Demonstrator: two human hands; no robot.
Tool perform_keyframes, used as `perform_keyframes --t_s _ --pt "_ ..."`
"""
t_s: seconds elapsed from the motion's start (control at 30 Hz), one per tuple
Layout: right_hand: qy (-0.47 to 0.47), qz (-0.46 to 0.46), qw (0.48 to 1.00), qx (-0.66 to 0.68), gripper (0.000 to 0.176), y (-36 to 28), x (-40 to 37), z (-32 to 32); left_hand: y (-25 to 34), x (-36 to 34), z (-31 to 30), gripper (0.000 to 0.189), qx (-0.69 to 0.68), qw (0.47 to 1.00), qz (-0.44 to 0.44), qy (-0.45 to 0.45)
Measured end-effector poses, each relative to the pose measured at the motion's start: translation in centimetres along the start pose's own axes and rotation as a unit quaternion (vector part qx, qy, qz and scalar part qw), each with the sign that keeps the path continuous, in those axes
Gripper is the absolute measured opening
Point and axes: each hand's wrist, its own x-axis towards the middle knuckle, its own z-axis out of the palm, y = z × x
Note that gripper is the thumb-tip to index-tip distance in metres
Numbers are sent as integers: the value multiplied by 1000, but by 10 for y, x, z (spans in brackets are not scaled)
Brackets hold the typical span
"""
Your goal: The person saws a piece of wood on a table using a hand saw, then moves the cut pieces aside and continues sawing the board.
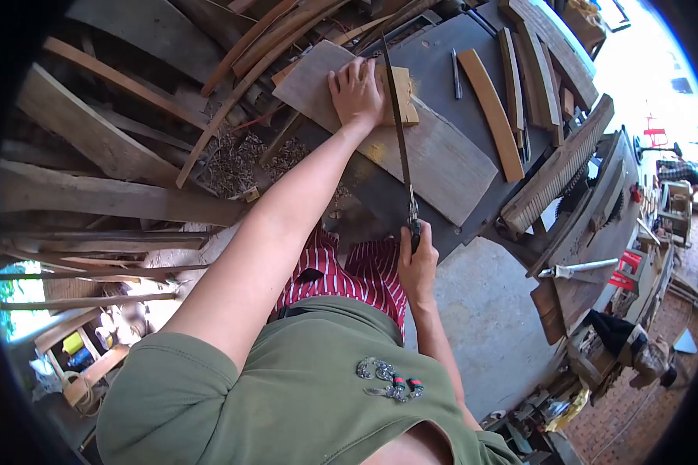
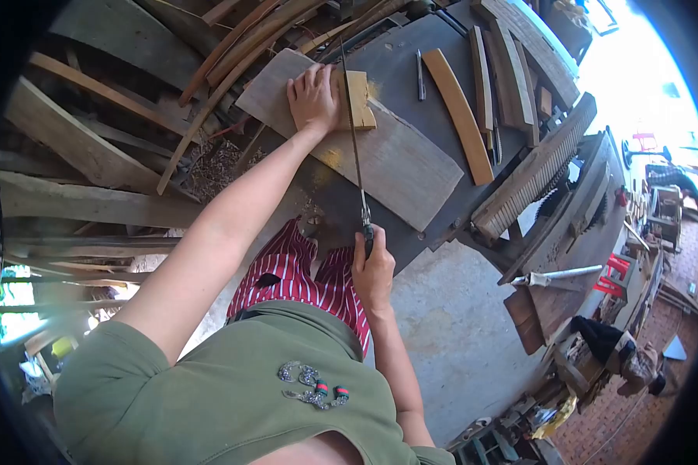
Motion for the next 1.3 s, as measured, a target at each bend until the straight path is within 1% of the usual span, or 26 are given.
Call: perform_keyframes --t_s 0.1,0.17,0.23,0.27,0.33,0.4,0.43,0.47,0.57,0.63,0.7,0.73,0.8,0.87,0.9,0.93,0.97,1.0,1.03,1.07,1.1,1.13,1.17,1.23,1.27,1.3 --pt "4 -27 1000 -4 16 9 -3 -13 7 -14 -4 35 18 1000 -17 4" --pt "-13 -32 999 -8 17 15 -1 -22 9 -18 -6 35 45 998 -38 6" --pt "-40 -42 998 -13 15 16 8 -32 11 -17 -8 36 44 998 -33 -7" --pt "-49 -42 998 -10 15 16 17 -35 11 -16 -9 36 53 998 -37 -9" --pt "-77 -59 993 -70 15 9 50 -32 11 -16 -7 36 26 999 -36 0" --pt "-53 -94 990 -88 18 2 87 -14 12 -11 -3 34 30 999 -44 2" --pt "-55 -86 991 -86 18 2 94 -8 11 -13 0 31 29 998 -59 5" --pt "-44 -94 992 -78 18 1 98 -3 9 -13 2 31 31 998 -54 12" --pt "-17 -94 993 -72 16 11 74 -12 12 -14 -4 35 50 997 -51 9" --pt "-46 -35 998 -12 14 21 30 -33 15 -10 0 35 36 998 -53 8" --pt "-27 -25 999 1 13 33 -18 -46 12 -13 2 37 52 996 -67 0" --pt "-30 -32 999 -5 13 36 -29 -48 14 -13 1 39 62 995 -77 -21" --pt "-9 -12 1000 -7 15 41 -32 -49 14 -10 0 39 61 994 -88 -11" --pt "-19 -23 999 -20 15 41 -8 -45 16 -12 -4 38 76 994 -77 -28" --pt "-18 -37 999 -29 15 37 8 -44 10 -9 -4 38 76 994 -76 -16" --pt "-26 -17 999 -11 15 26 10 -53 2 -8 -2 38 29 997 -67 4" --pt "-19 -33 999 -11 15 28 5 -57 -5 0 0 38 -19 998 -57 27" --pt "12 -68 998 -11 15 37 -1 -58 -17 16 -21 39 -34 996 -76 5" --pt "47 -99 994 -11 15 44 -3 -56 -39 34 -28 43 -36 997 -56 38" --pt "58 -107 992 -13 15 48 -4 -52 -58 40 -28 47 84 990 -94 60" --pt "82 -101 992 -2 16 53 -9 -50 -91 45 -11 52 135 984 -108 41" --pt "100 -92 991 9 17 55 -13 -51 -101 51 -27 53 102 973 -173 -113" --pt "97 -92 991 7 17 51 -11 -53 -114 59 -35 54 41 957 -182 -223" --pt "101 -45 994 3 19 40 -1 -51 -113 36 -40 52 97 979 -138 -117" --pt "100 -43 994 2 19 40 2 -50 -113 23 -47 52 97 978 -139 -118" --pt "102 -48 994 -6 21 43 5 -50 -112 10 -59 51 96 973 -169 -127"
